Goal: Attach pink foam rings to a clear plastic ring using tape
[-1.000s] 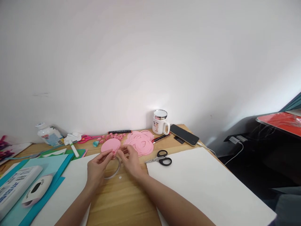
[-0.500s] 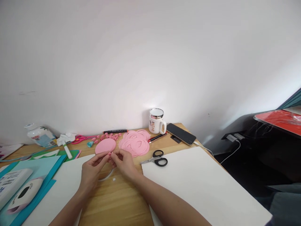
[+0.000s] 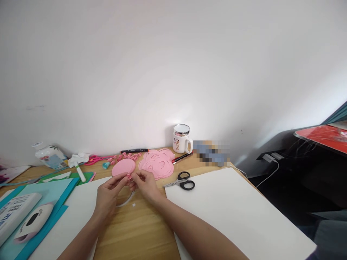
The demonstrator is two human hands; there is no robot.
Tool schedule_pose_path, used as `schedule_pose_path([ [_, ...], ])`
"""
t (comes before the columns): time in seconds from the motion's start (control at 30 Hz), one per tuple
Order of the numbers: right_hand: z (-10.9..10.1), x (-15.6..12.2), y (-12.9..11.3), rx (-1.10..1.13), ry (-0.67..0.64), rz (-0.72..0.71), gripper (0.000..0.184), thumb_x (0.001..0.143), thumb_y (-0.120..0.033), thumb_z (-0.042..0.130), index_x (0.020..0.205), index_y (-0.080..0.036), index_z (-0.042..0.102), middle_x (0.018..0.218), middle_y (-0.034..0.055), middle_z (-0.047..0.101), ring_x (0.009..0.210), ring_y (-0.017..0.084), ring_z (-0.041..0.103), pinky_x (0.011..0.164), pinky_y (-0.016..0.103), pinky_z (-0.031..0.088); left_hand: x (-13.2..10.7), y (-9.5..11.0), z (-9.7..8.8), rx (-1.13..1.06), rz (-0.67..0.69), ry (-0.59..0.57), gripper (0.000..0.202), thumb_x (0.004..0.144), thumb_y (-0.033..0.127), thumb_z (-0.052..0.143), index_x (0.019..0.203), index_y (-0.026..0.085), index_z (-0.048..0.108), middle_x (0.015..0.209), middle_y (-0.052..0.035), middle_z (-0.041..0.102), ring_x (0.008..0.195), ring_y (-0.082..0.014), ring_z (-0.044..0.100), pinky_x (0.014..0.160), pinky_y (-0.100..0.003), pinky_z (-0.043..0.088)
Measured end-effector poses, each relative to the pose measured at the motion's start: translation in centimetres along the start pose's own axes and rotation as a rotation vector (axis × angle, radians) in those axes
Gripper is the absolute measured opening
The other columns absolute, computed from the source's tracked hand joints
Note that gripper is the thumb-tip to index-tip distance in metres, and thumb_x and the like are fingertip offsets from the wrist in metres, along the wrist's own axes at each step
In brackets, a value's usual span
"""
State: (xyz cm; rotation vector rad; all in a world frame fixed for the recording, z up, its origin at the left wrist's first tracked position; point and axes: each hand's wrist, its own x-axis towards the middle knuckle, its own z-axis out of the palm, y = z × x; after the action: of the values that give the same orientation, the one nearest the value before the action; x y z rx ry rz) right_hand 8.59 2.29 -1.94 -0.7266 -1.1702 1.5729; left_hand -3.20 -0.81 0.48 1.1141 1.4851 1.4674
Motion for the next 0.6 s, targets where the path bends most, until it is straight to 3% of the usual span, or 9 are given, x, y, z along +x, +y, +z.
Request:
schedule_pose_path([
  [0.37,-0.08,-0.32,-0.01,-0.112,0.068,-0.058,0.033,0.069,-0.049,0.059,0.068,-0.016,0.057,0.061,0.0017,0.061,0.053,0.013,0.056,0.055,0.026,0.048,-0.16,0.17,0.22,-0.028,0.004,-0.002,0.03,0.058,0.033,0.07,0.08,0.012,0.068,0.075,-0.0071,0.071,0.065,-0.0175,0.064,0.069,-0.03,0.052],
  [0.6,-0.13,-0.38,0.22,-0.178,0.078,-0.109,0.029,0.074,-0.045,0.056,0.071,-0.016,0.057,0.063,0.0015,0.06,0.055,0.013,0.055,0.055,0.025,0.047,-0.22,0.15,0.21,0.0,-0.011,-0.011,0.028,0.056,0.031,0.072,0.078,0.014,0.069,0.074,-0.0061,0.071,0.067,-0.0182,0.065,0.069,-0.028,0.052],
])
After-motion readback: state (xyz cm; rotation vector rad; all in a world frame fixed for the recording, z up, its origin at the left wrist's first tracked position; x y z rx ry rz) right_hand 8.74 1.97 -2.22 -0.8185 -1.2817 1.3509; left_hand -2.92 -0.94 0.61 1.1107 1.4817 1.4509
